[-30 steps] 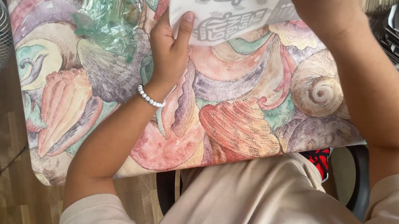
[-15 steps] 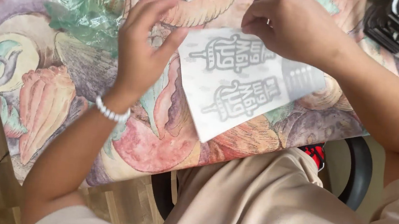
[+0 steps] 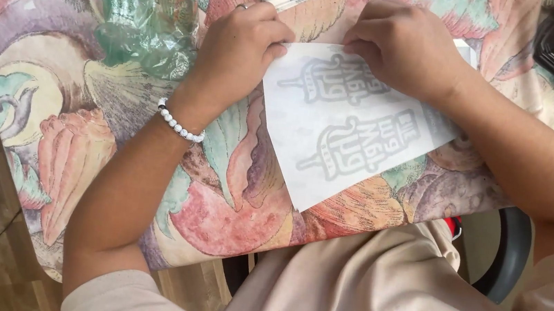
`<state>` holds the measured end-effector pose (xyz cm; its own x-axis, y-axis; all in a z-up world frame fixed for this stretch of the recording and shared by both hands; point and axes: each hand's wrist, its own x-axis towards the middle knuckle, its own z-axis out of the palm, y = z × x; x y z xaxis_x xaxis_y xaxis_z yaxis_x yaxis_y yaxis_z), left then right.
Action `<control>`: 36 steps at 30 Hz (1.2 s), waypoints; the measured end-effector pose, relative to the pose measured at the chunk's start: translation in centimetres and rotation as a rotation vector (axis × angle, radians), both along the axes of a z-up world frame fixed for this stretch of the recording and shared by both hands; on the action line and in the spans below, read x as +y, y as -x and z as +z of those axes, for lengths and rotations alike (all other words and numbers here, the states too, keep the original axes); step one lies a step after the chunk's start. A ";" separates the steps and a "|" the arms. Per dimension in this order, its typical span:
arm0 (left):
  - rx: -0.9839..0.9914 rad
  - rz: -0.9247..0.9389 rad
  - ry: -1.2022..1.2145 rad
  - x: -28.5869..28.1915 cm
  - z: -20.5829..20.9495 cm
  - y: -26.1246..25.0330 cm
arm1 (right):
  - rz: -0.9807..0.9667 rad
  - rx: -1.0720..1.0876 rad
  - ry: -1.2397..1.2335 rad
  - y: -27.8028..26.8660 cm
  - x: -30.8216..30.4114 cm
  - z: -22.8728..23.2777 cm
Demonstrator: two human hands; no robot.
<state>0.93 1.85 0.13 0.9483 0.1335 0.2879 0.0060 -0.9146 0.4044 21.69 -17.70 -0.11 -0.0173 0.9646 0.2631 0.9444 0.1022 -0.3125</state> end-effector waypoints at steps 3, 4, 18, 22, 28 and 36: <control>0.048 0.009 -0.001 0.1 0.0 -0.1 | -0.021 -0.037 -0.003 0.2 -0.4 -0.3; 0.054 0.011 0.003 0.1 0.0 -0.1 | -0.019 -0.030 0.001 0.0 -0.4 -0.3; -0.021 -0.148 -0.073 0.9 0.2 0.5 | 0.148 -0.327 0.046 -0.1 -0.2 2.6; -0.104 -0.116 -0.328 0.3 0.5 0.8 | 0.159 -0.435 0.144 -0.7 0.0 2.9; -0.184 -0.167 -0.499 -0.1 1.5 1.1 | 0.215 -0.408 0.173 -0.6 0.1 2.6; -0.245 -0.250 -0.545 -0.3 1.3 0.9 | 0.242 -0.575 0.086 -0.4 -0.3 2.3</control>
<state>-0.01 1.51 1.42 0.8301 -0.3091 0.4641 -0.2671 -0.9510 -0.1556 22.08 -18.03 2.15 -0.3539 0.9328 0.0685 0.9169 0.3316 0.2219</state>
